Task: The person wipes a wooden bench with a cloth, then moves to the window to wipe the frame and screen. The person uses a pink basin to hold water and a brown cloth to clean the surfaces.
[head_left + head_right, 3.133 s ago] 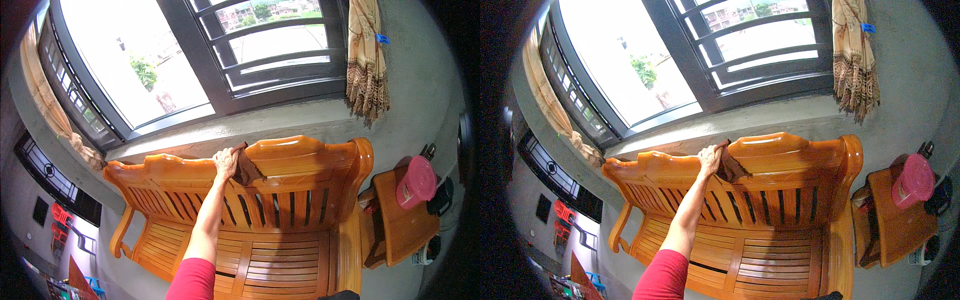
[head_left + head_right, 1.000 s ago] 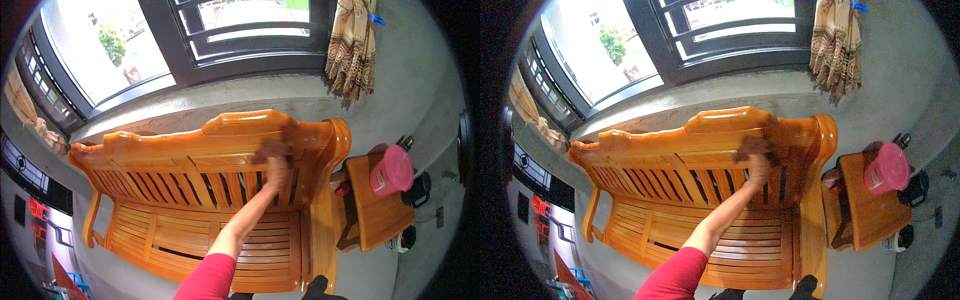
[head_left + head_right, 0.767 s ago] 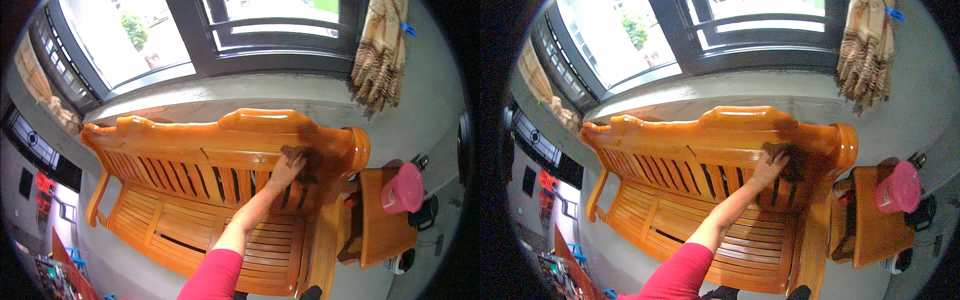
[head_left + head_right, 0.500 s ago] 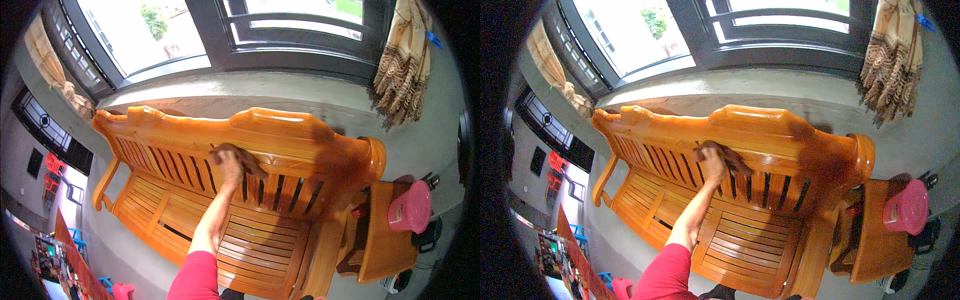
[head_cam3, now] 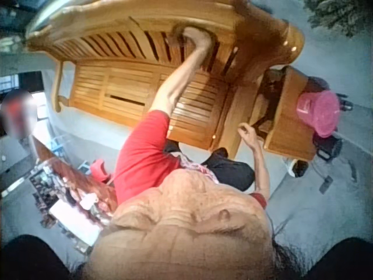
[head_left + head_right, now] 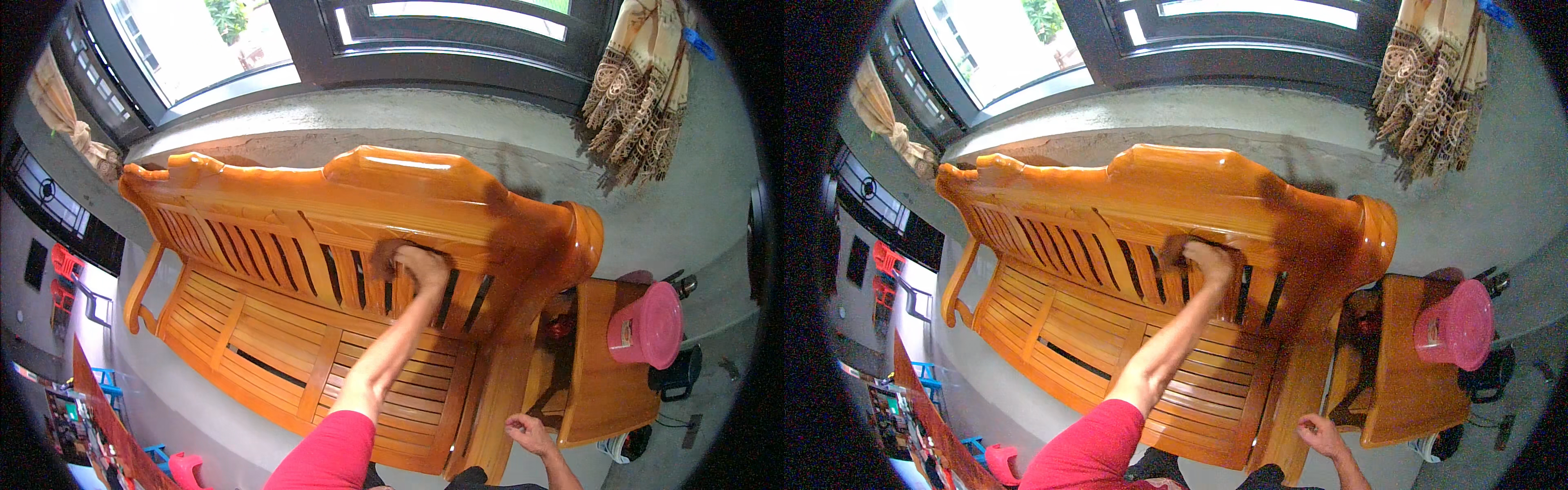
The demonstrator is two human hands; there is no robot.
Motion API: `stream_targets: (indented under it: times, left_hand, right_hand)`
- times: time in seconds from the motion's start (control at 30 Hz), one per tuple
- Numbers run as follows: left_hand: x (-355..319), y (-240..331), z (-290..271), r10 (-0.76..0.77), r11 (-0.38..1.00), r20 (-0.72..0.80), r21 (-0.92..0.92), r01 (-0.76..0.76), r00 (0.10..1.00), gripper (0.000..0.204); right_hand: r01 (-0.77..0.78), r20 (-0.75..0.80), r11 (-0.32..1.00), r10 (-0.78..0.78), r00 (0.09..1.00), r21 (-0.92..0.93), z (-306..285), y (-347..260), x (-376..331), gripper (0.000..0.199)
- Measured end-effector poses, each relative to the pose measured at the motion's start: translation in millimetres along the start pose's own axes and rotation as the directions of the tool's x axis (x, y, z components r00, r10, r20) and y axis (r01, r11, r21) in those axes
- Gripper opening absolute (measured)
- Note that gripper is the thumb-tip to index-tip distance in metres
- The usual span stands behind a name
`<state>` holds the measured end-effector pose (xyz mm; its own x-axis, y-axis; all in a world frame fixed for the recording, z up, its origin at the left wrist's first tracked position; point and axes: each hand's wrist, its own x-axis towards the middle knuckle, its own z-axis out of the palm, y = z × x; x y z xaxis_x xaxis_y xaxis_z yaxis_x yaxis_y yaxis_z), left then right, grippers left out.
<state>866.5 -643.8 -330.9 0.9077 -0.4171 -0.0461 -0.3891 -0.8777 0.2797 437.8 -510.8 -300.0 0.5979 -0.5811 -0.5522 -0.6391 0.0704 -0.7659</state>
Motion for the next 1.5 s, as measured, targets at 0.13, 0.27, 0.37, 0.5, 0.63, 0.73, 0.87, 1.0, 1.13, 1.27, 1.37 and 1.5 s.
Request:
stream_targets:
  times: [0.13, 0.27, 0.37, 0.5, 0.63, 0.73, 0.87, 1.0, 1.13, 1.27, 1.37, 1.5]
  left_hand:
    - [-67, 62, 4, 0.210, 0.930, 0.086, 0.289, -0.226, 0.974, 0.039]
    - [-86, 111, 9, 0.178, 0.894, 0.393, -0.447, 0.018, 0.902, 0.038]
    - [-87, 126, 19, 0.163, 0.227, 0.465, -0.876, 0.426, 0.870, 0.030]
    - [-84, 107, -46, 0.517, -0.075, 0.484, -0.796, 0.601, 0.705, 0.025]
    - [-78, 69, -100, 0.747, -0.254, 0.318, -0.675, 0.693, 0.583, 0.029]
    - [-71, 61, -167, 0.882, -0.338, 0.029, -0.657, 0.674, 0.471, 0.032]
    - [-54, 53, -200, 0.916, -0.056, -0.043, -0.998, 0.020, 0.399, 0.033]
    - [-37, 2, -247, 0.600, 0.271, -0.676, -0.331, -0.904, 0.427, 0.029]
    - [56, -91, -260, 0.558, 0.605, -0.673, -0.070, -0.793, 0.486, 0.072]
    - [111, -156, -278, 0.690, 0.723, -0.123, 0.161, -0.672, 0.714, 0.092]
    - [144, -169, -251, 0.737, 0.675, -0.324, 0.310, -0.669, 0.593, 0.072]
    - [143, -163, -240, 0.756, 0.642, -0.425, 0.338, -0.688, 0.497, 0.059]
  right_hand:
    - [0.183, -0.005, 0.967, -0.187, 0.982, -0.179, -20, -64, 17, 0.024]
    - [0.415, -0.178, 0.862, -0.475, 0.862, -0.291, -41, -136, 46, 0.019]
    - [0.480, -0.342, 0.797, -0.596, 0.727, -0.368, -56, -176, 67, 0.033]
    - [0.461, -0.515, 0.714, -0.700, 0.495, -0.527, -70, -213, 88, 0.056]
    - [0.315, -0.409, 0.501, -0.856, 0.315, -0.806, -68, -270, 118, 0.062]
    - [0.301, -0.480, 0.540, -0.840, 0.254, -0.786, -47, -266, 150, 0.070]
    - [0.582, -0.714, 0.655, -0.678, 0.172, -0.481, -22, -278, 178, 0.052]
    - [0.464, -0.806, 0.707, -0.591, -0.028, -0.535, -35, -327, 177, 0.037]
    - [0.372, -0.734, 0.668, -0.677, -0.055, -0.644, -3, -330, 194, 0.046]
    - [0.363, -0.615, 0.555, -0.786, -0.066, -0.748, 69, -367, 211, 0.055]
    - [0.573, -0.580, 0.487, -0.814, 0.023, -0.660, 125, -399, 245, 0.033]
    - [0.208, -0.265, 0.242, -0.960, -0.087, -0.948, 146, -405, 260, 0.023]
